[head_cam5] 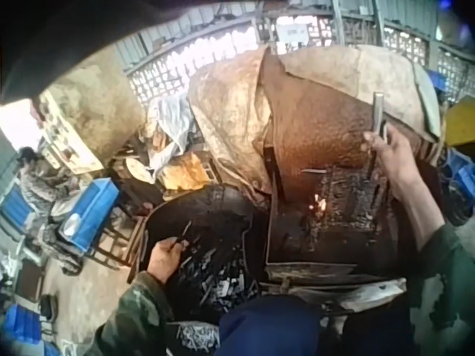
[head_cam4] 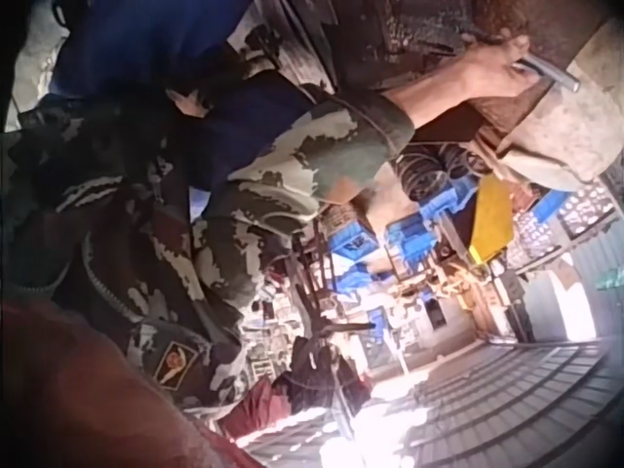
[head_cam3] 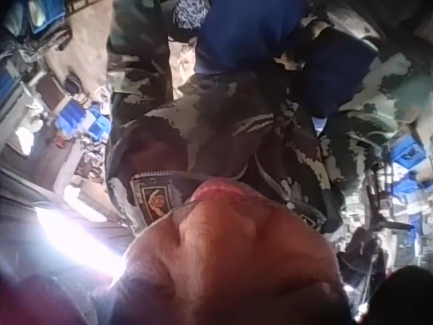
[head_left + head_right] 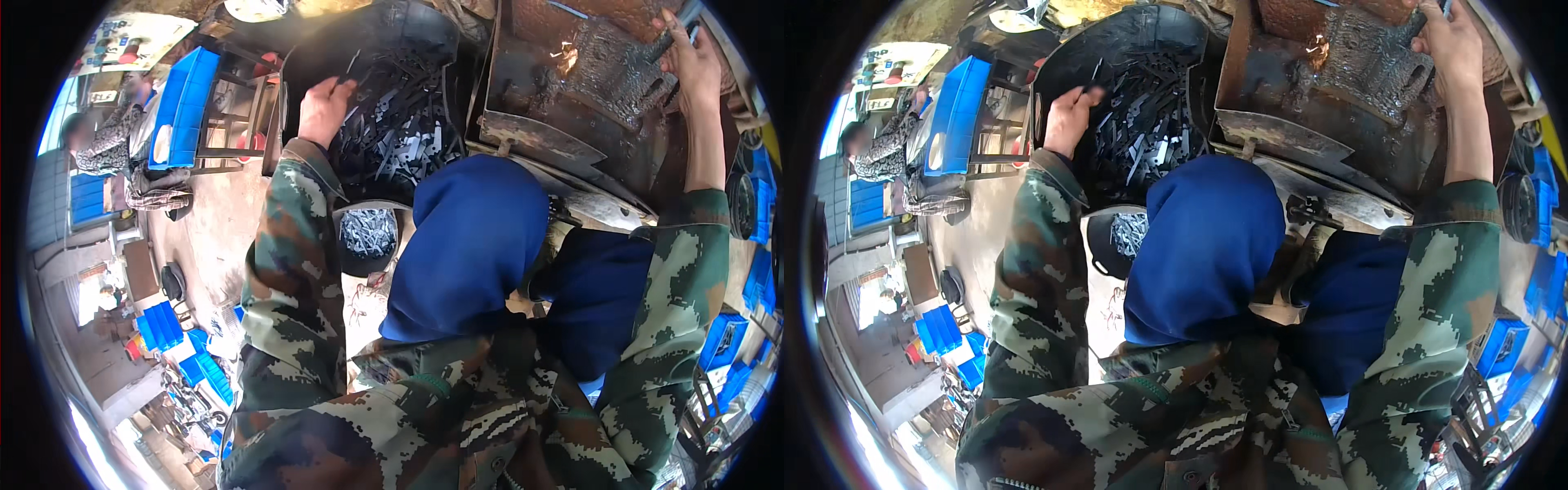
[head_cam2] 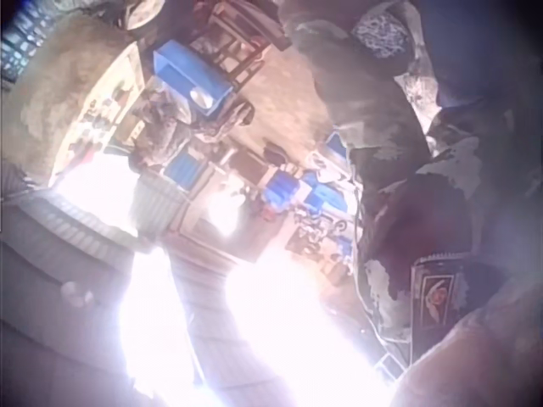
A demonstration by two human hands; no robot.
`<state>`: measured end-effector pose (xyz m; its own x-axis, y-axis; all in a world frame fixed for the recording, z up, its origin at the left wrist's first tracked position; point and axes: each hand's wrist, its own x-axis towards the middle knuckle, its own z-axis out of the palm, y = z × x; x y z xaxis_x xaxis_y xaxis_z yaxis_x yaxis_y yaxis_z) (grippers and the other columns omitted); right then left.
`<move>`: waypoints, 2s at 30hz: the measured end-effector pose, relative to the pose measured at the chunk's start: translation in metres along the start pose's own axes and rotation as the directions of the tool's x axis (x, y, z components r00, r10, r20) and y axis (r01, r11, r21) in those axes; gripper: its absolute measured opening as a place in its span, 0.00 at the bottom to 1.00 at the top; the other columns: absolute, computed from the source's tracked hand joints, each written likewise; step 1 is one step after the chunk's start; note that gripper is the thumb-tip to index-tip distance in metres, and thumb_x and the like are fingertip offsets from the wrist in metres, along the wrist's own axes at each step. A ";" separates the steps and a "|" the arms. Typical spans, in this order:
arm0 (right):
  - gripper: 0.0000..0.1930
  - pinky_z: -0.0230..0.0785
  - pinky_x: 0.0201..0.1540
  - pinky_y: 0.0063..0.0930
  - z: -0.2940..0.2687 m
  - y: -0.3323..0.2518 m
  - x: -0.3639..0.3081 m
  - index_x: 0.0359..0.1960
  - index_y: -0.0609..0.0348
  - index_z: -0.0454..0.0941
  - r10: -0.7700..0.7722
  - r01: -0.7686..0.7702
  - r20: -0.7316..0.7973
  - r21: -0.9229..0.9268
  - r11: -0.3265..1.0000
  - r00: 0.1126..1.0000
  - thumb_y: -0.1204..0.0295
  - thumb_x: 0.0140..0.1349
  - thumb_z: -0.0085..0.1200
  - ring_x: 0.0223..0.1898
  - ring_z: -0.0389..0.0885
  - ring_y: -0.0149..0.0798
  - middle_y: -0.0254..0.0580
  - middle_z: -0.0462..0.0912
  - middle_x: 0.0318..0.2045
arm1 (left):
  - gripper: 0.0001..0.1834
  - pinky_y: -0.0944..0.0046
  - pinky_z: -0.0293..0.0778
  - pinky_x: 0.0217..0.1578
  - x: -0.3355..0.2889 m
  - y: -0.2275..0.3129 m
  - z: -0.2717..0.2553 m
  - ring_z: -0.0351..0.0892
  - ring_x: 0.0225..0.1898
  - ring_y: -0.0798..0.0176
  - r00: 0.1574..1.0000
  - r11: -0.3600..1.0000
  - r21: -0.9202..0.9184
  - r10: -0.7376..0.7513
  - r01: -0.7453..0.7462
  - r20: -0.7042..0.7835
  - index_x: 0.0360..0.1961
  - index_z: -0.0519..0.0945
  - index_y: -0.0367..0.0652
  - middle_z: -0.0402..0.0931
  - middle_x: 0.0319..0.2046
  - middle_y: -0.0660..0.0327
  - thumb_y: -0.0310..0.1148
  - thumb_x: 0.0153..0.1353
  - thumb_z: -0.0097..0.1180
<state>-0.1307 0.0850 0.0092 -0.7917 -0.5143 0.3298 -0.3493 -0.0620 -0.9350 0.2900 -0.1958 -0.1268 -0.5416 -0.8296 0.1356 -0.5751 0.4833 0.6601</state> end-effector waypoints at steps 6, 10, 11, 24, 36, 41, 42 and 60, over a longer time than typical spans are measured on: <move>0.18 0.63 0.26 0.18 -0.004 0.004 -0.003 0.59 0.64 0.73 0.114 -0.114 -0.002 -0.064 0.991 0.993 0.69 0.71 0.50 0.20 0.59 0.19 0.41 0.86 0.44 | 0.18 0.52 0.76 0.53 -0.014 -0.065 0.034 0.81 0.49 0.44 0.982 0.921 0.343 -0.153 0.183 -0.113 0.46 0.84 0.48 0.82 0.45 0.47 0.42 0.54 0.64; 0.19 0.62 0.26 0.18 -0.007 0.006 -0.002 0.60 0.63 0.72 0.120 -0.120 -0.015 -0.056 0.991 0.993 0.69 0.71 0.50 0.20 0.59 0.18 0.40 0.86 0.43 | 0.26 0.50 0.73 0.56 -0.028 -0.063 0.041 0.76 0.55 0.44 0.968 0.906 0.363 -0.247 0.216 0.040 0.53 0.79 0.44 0.76 0.53 0.47 0.40 0.53 0.65; 0.18 0.62 0.26 0.17 -0.007 0.006 -0.001 0.59 0.63 0.73 0.130 -0.132 -0.027 -0.061 0.989 0.991 0.69 0.71 0.50 0.20 0.60 0.18 0.40 0.86 0.43 | 0.26 0.50 0.73 0.56 -0.027 -0.064 0.040 0.76 0.55 0.44 0.967 0.905 0.364 -0.251 0.221 0.036 0.53 0.79 0.44 0.76 0.53 0.47 0.40 0.53 0.65; 0.16 0.67 0.25 0.18 -0.020 0.020 0.012 0.53 0.64 0.75 0.098 -0.096 0.006 -0.114 0.989 0.995 0.68 0.68 0.56 0.20 0.64 0.20 0.41 0.86 0.42 | 0.22 0.53 0.75 0.51 -0.011 -0.024 0.050 0.81 0.49 0.45 0.983 0.934 0.322 -0.181 0.158 0.041 0.50 0.81 0.41 0.82 0.42 0.45 0.38 0.55 0.65; 0.13 0.65 0.24 0.18 -0.016 0.019 0.010 0.49 0.62 0.77 0.108 -0.107 0.013 -0.069 0.992 0.994 0.68 0.68 0.58 0.19 0.64 0.20 0.40 0.86 0.40 | 0.15 0.60 0.75 0.40 -0.029 -0.017 0.015 0.83 0.33 0.56 0.945 0.966 0.163 -0.236 0.203 0.225 0.40 0.85 0.40 0.82 0.28 0.50 0.38 0.55 0.59; 0.12 0.65 0.24 0.18 -0.019 0.021 0.014 0.49 0.62 0.76 0.115 -0.114 0.020 -0.053 0.992 0.993 0.69 0.68 0.57 0.19 0.63 0.19 0.41 0.86 0.41 | 0.16 0.59 0.75 0.41 -0.044 -0.011 0.005 0.82 0.34 0.53 0.971 0.976 0.131 -0.194 0.176 0.140 0.40 0.84 0.38 0.81 0.28 0.48 0.38 0.56 0.56; 0.12 0.65 0.24 0.18 -0.019 0.022 0.015 0.50 0.62 0.76 0.139 -0.138 0.012 -0.059 0.989 0.990 0.69 0.68 0.56 0.19 0.62 0.19 0.41 0.86 0.41 | 0.16 0.59 0.75 0.41 -0.046 -0.012 0.003 0.82 0.35 0.52 0.960 0.973 0.143 -0.204 0.178 0.191 0.42 0.83 0.39 0.81 0.29 0.48 0.38 0.57 0.55; 0.14 0.66 0.24 0.19 -0.017 0.017 0.010 0.51 0.61 0.75 0.120 -0.120 0.013 -0.046 0.992 0.993 0.68 0.68 0.57 0.17 0.59 0.20 0.41 0.86 0.42 | 0.10 0.74 0.45 0.14 -0.038 0.075 -0.017 0.50 0.14 0.79 0.843 0.696 -0.486 -0.363 0.528 0.397 0.40 0.73 0.40 0.60 0.18 0.72 0.36 0.66 0.45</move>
<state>-0.1531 0.0933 -0.0017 -0.8216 -0.5286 0.2131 -0.2745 0.0393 -0.9608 0.2785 -0.1328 -0.0698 -0.4912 -0.7641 -0.4183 -0.3887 -0.2374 0.8902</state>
